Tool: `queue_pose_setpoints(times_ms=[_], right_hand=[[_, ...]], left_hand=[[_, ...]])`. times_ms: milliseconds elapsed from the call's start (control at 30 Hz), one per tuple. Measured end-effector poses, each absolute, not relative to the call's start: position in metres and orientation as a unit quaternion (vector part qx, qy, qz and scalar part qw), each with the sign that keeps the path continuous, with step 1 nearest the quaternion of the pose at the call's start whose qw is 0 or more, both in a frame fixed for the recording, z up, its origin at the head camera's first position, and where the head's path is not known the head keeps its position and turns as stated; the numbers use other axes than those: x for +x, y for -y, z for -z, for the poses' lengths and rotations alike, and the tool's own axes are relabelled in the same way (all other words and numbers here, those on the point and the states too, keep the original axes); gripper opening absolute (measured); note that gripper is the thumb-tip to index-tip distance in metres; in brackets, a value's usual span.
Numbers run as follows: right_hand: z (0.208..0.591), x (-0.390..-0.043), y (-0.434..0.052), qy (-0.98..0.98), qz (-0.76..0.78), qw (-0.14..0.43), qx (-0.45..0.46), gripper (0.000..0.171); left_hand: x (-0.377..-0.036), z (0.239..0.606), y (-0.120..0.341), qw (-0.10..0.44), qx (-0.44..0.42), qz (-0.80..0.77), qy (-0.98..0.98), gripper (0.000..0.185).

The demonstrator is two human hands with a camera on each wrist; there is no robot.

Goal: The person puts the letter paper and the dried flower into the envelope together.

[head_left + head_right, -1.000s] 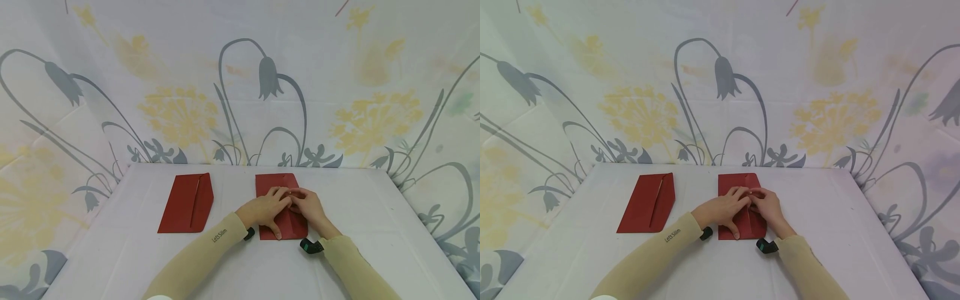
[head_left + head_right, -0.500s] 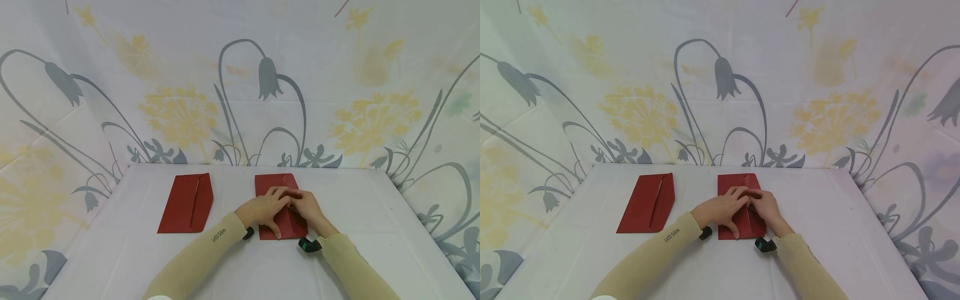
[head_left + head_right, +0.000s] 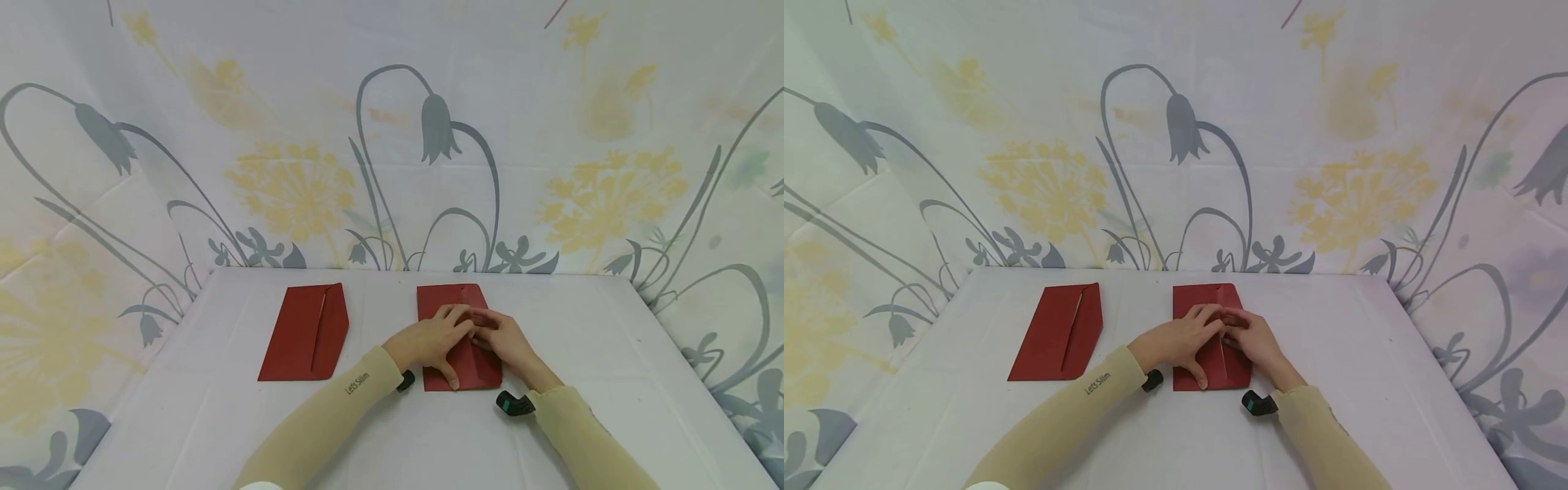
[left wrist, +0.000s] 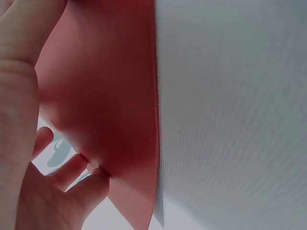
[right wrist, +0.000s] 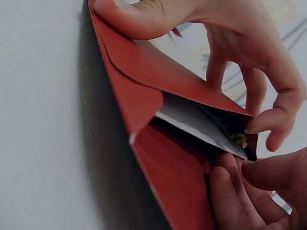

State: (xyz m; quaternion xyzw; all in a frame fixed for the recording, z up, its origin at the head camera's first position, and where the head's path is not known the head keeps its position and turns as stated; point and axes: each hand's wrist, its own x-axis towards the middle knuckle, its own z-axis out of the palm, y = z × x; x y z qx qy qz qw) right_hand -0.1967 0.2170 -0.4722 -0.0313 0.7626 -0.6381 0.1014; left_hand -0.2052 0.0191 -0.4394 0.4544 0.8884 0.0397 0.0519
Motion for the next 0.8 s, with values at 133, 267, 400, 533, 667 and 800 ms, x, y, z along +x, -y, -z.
queue_pose_setpoints(times_ms=[133,267,400,533,667,800], right_hand=[[0.472,-0.193,-0.222,-0.757,0.644,0.103,-0.041,0.046],[0.472,-0.191,-0.224,-0.757,0.643,0.106,-0.046,0.045],[0.471,-0.189,-0.224,-0.761,0.638,0.113,-0.043,0.045],[0.471,-0.187,-0.225,-0.763,0.634,0.119,-0.048,0.046],[0.472,-0.185,-0.228,-0.763,0.634,0.113,-0.054,0.046],[0.472,-0.182,-0.232,-0.762,0.636,0.107,-0.054,0.046]], left_hand=[[-0.206,0.44,-0.02,0.058,0.454,-0.047,-0.888,0.086],[-0.207,0.44,-0.021,0.065,0.454,-0.046,-0.888,0.086],[-0.21,0.439,-0.021,0.071,0.457,-0.043,-0.886,0.087],[-0.21,0.438,-0.021,0.077,0.457,-0.039,-0.885,0.09],[-0.21,0.439,-0.021,0.087,0.455,-0.034,-0.885,0.093],[-0.21,0.439,-0.02,0.094,0.453,-0.033,-0.886,0.094]])
